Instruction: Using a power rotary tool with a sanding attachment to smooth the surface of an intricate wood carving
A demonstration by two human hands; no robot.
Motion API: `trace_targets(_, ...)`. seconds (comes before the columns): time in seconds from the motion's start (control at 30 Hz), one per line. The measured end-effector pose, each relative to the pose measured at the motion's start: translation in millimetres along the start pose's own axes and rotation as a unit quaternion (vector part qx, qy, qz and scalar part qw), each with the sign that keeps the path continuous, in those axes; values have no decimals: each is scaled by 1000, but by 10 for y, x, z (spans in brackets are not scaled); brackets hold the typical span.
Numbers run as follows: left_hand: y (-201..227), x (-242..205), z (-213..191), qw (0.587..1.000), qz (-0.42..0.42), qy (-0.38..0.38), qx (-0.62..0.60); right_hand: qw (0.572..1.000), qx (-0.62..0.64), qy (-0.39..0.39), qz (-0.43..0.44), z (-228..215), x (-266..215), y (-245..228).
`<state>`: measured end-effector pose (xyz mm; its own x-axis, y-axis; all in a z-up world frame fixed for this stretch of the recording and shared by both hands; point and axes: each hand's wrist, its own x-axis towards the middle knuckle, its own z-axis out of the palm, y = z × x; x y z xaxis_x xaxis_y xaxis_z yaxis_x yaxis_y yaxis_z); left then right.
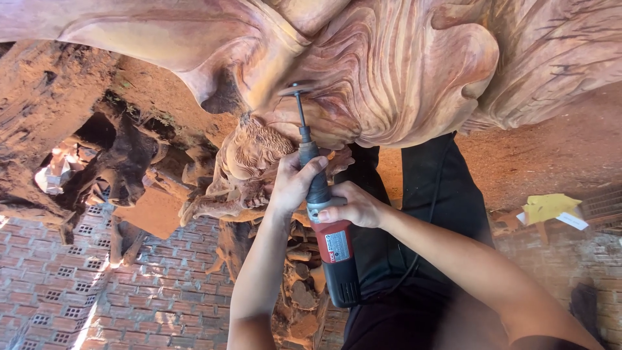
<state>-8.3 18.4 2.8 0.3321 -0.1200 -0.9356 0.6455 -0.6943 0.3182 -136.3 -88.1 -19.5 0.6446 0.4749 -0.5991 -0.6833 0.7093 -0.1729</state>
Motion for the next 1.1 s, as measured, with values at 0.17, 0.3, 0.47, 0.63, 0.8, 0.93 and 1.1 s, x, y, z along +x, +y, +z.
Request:
trace_targets(0.17, -73, 13, -51, 1000, 20, -9, 12, 1000, -22, 3, -5, 40, 25, 121)
trace_targets(0.3, -30, 8, -35, 998, 32, -24, 53, 999, -31, 8, -28, 19, 18, 154)
trace_targets(0.47, -168, -29, -82, 997, 57, -38, 45, 998, -54, 9, -37, 80, 4, 212)
trace_targets(0.63, -166, -108, -170, 996, 76, -51, 12, 998, -57, 9, -35, 189, 42, 293)
trace_targets(0.8, -412, -90, -210, 992, 105, -33, -65, 996, -66, 18, -56, 174, 57, 361)
trace_targets(0.93, -618, -63, -160, 987, 142, -30, -69, 992, -56, 41, -104, 177, 14, 630)
trace_targets(1.1, -679, 66, -104, 989, 135, 2, -66, 967, 18, 99, -232, 229, -62, 1011)
